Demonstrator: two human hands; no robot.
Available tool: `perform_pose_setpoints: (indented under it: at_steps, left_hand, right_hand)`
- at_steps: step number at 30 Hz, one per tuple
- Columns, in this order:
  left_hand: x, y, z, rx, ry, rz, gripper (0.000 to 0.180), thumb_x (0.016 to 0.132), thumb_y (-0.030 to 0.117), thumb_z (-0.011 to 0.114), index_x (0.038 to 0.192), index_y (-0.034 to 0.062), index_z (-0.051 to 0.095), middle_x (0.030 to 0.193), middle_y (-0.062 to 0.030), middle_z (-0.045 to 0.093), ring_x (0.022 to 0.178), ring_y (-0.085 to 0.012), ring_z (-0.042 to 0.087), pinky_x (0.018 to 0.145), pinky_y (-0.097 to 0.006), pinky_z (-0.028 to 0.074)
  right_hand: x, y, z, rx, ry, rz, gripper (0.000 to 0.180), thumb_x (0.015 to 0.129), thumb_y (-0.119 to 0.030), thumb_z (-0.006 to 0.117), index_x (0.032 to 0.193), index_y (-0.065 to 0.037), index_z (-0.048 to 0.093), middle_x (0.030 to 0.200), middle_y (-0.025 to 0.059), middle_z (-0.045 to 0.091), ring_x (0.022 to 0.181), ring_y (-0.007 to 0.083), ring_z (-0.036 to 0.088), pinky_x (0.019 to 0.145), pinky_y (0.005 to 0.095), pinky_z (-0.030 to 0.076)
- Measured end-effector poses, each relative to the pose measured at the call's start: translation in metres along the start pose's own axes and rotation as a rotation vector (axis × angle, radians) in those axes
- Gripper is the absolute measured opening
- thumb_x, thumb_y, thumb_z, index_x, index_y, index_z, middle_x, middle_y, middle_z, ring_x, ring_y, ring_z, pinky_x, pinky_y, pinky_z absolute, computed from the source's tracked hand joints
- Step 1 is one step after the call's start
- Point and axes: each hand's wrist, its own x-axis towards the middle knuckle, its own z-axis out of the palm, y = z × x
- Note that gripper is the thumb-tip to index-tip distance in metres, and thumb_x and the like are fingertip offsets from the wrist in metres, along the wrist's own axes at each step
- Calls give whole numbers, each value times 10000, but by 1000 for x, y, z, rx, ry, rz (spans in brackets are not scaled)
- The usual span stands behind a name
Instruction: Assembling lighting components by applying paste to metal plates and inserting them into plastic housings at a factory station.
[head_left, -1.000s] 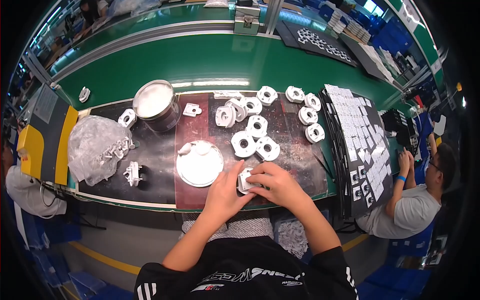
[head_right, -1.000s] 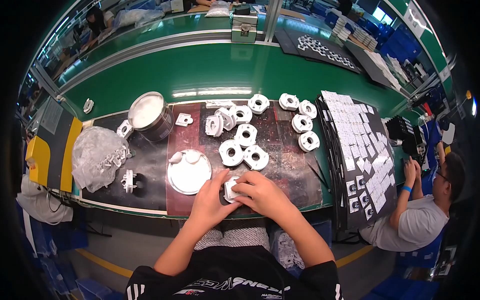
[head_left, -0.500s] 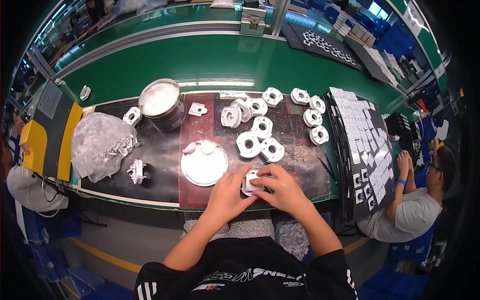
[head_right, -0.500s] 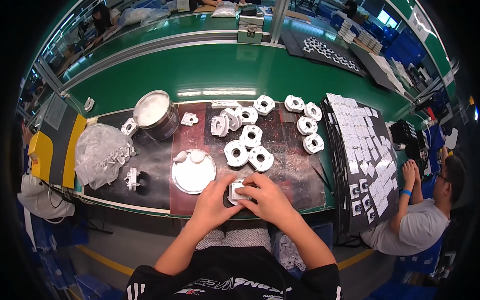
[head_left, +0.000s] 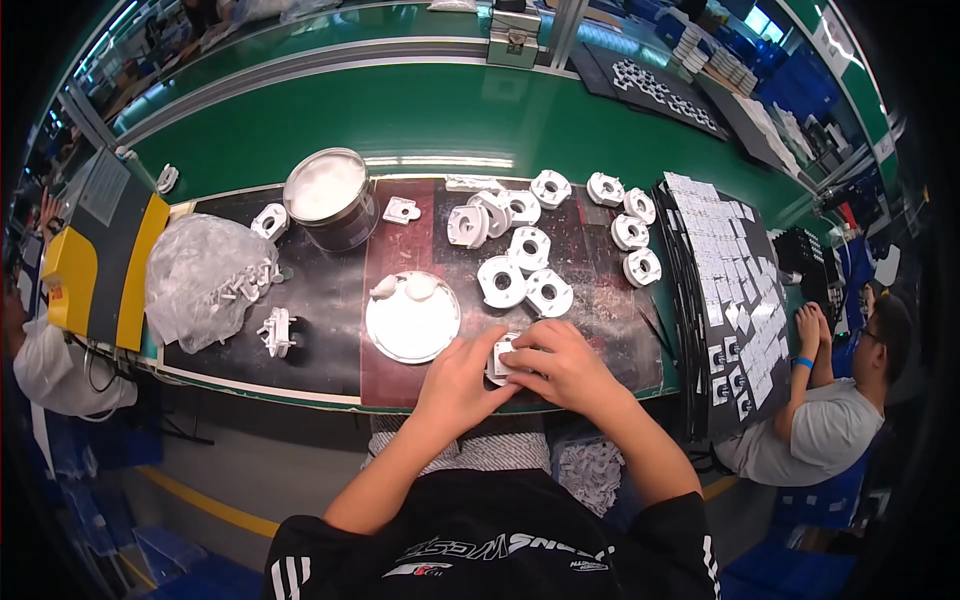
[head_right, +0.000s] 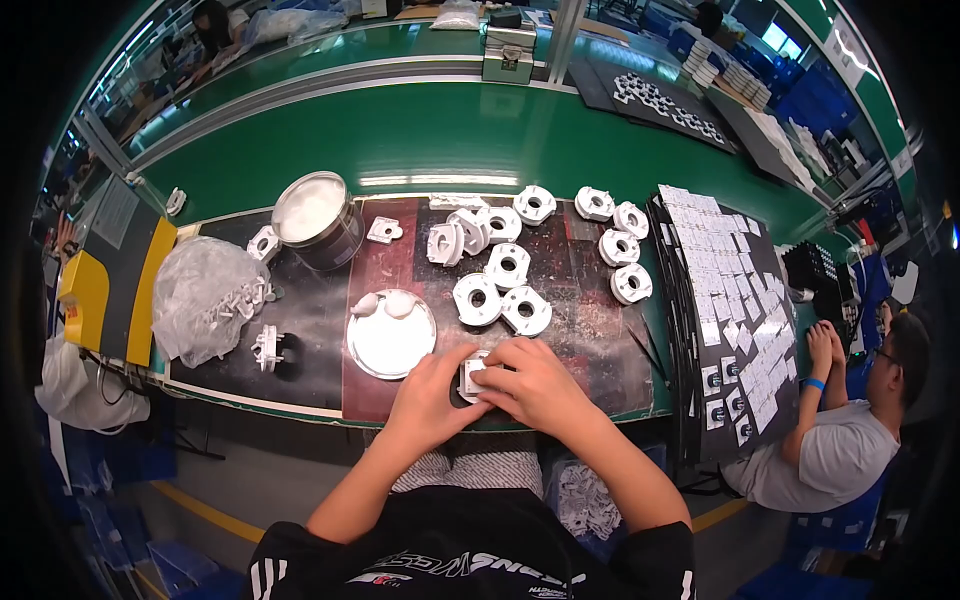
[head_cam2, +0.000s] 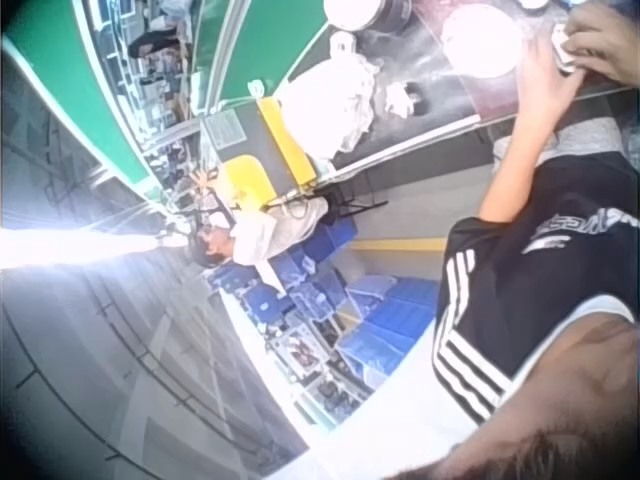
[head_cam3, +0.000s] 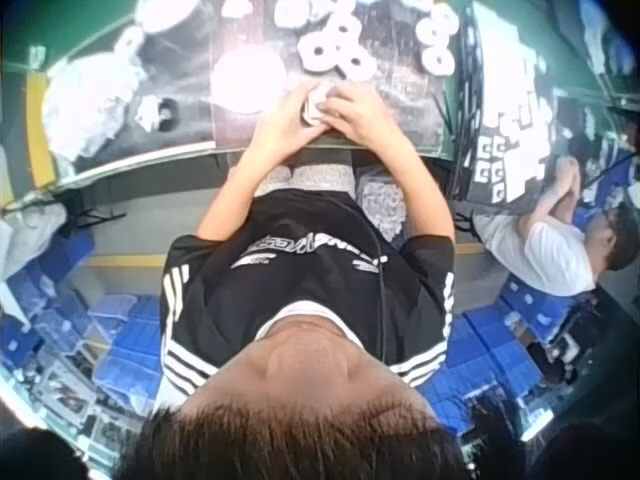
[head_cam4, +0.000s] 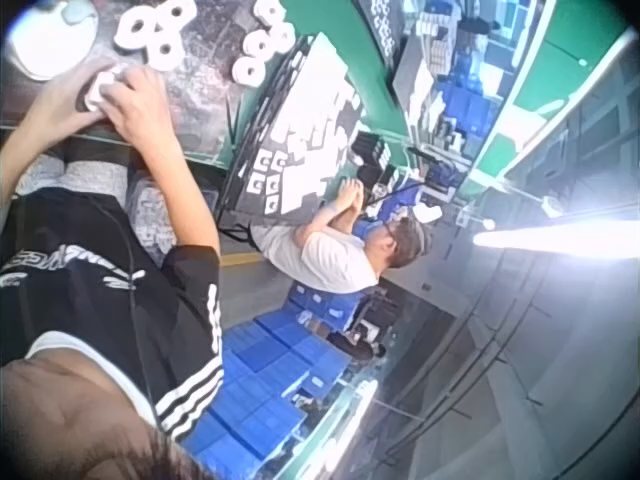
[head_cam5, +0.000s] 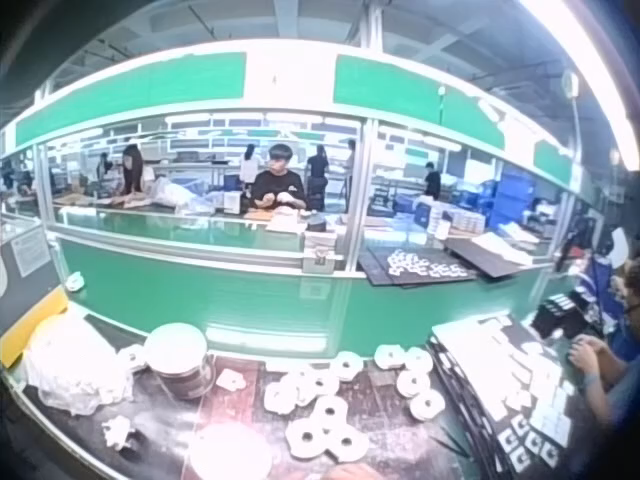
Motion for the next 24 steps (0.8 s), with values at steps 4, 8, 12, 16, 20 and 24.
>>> perform_pose_setpoints:
  at_steps: [4,8,12,16,20,24]
  left_hand:
    - [-1,-1,2,-15,30,17,722,729,166,889,1374,79,575,1059,-180,696,969,-390,662,829,-479,546]
    - [-4,-1,4,-34,42,14,712,730,161,890,1363,77,578,1076,-183,705,976,-391,665,834,-481,545]
    - [-2,-1,1,-15,50,5,705,729,159,888,1357,73,578,1093,-180,710,972,-396,664,834,-477,547]
    - [-2,-4,-5,-25,9,-21,716,729,161,885,1367,70,574,1177,-180,695,1034,-397,651,868,-472,544]
    - [-12,12,-29,-1,102,64,701,743,221,911,1360,73,612,1373,-182,615,1185,-370,626,1030,-458,504]
    - [-38,-23,-105,202,455,-8,314,870,130,775,1156,24,700,1147,-172,711,1113,-372,651,975,-447,519]
  right_hand:
    - [-1,0,2,-35,-6,-20,303,795,-170,847,1087,-134,776,1048,49,662,1001,289,638,892,416,500]
    - [-6,2,11,87,68,80,291,795,-176,857,1071,-131,776,1069,52,662,1014,293,638,892,408,504]
    - [-3,-10,13,37,106,176,259,802,-189,858,1045,-146,779,1079,47,664,1034,279,639,892,409,491]
    - [1,-16,14,-94,56,154,248,805,-210,854,1037,-165,780,1086,43,665,1044,268,636,902,420,466]
    - [1,-11,11,-143,70,67,367,759,-260,874,1098,-174,764,1157,48,673,1095,285,623,947,450,435]
    - [-7,-22,11,-121,151,178,481,710,-245,898,1152,-142,738,1226,99,655,1152,327,595,996,457,418]
